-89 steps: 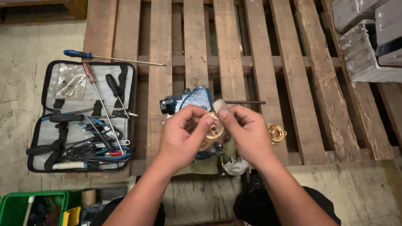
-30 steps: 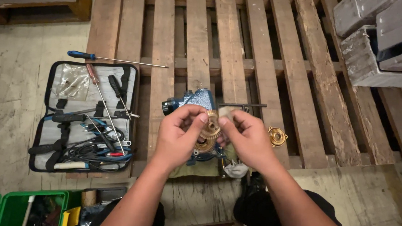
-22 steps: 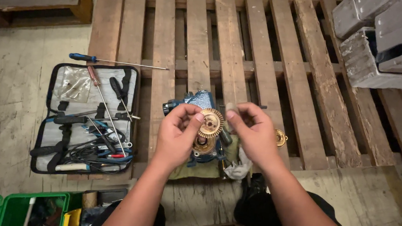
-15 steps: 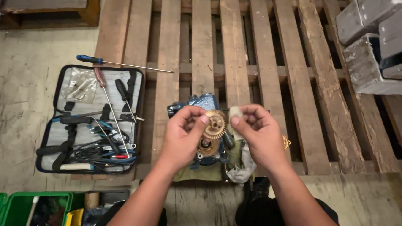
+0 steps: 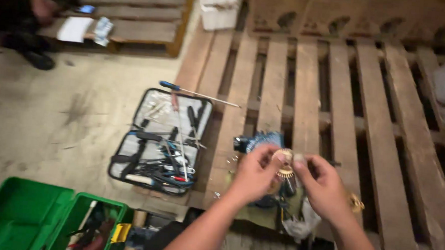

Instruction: Cleaning a small brass gear component of a pump using a cloth

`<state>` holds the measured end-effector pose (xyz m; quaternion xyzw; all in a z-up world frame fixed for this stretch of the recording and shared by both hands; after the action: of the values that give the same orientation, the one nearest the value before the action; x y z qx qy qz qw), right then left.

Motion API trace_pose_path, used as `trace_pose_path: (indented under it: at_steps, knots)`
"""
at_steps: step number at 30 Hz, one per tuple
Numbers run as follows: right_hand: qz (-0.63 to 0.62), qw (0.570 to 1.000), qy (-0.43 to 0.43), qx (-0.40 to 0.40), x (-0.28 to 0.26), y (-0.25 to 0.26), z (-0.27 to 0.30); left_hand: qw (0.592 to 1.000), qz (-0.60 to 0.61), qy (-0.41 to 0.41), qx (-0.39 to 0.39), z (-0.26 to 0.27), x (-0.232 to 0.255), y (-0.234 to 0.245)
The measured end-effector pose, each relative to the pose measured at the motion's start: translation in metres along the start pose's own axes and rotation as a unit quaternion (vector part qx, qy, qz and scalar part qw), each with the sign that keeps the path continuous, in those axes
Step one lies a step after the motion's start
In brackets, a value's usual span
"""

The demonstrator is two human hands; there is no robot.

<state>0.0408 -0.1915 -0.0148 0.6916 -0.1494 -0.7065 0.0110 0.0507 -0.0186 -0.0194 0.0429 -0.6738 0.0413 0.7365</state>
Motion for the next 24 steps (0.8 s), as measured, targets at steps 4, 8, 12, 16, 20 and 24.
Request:
trace_pose_path:
  at_steps: [4,8,12,16,20,24]
  knots:
    - [-0.037,0.999,0.017,-0.008,0.014,-0.001,-0.003,0.994,0.085,0.063,0.007,0.012,0.004,-0.012]
    - [-0.023,1.000,-0.016,-0.014,0.006,0.007,0.001,0.997,-0.044,0.066,0.015,0.031,0.041,-0.014]
    - [-0.010,1.000,0.013,-0.015,0.015,0.007,-0.003,0.992,-0.100,-0.071,-0.029,0.031,0.025,-0.012]
    - [-0.020,0.992,-0.062,-0.112,0.002,-0.010,0.010,0.995,-0.086,0.004,-0.046,0.031,0.020,0.002]
    - [-0.028,0.998,-0.031,-0.052,0.003,-0.010,0.000,0.989,-0.116,-0.080,-0.050,0.018,0.028,0.003]
    - [-0.018,0.999,0.006,-0.035,0.002,-0.016,-0.010,0.992,-0.094,-0.080,-0.037,0.009,0.023,-0.002]
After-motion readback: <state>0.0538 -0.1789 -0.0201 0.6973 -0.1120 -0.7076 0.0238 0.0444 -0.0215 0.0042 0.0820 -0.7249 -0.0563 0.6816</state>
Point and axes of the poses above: each hand's wrist, its own z-axis away from the middle knuckle, its own y-axis out of the back of the hand, x = y × z, the point moved 5 cm from there along -z, towards the middle knuckle, and after that the axes turned 11 degrees about x, right-handed, at the moved point
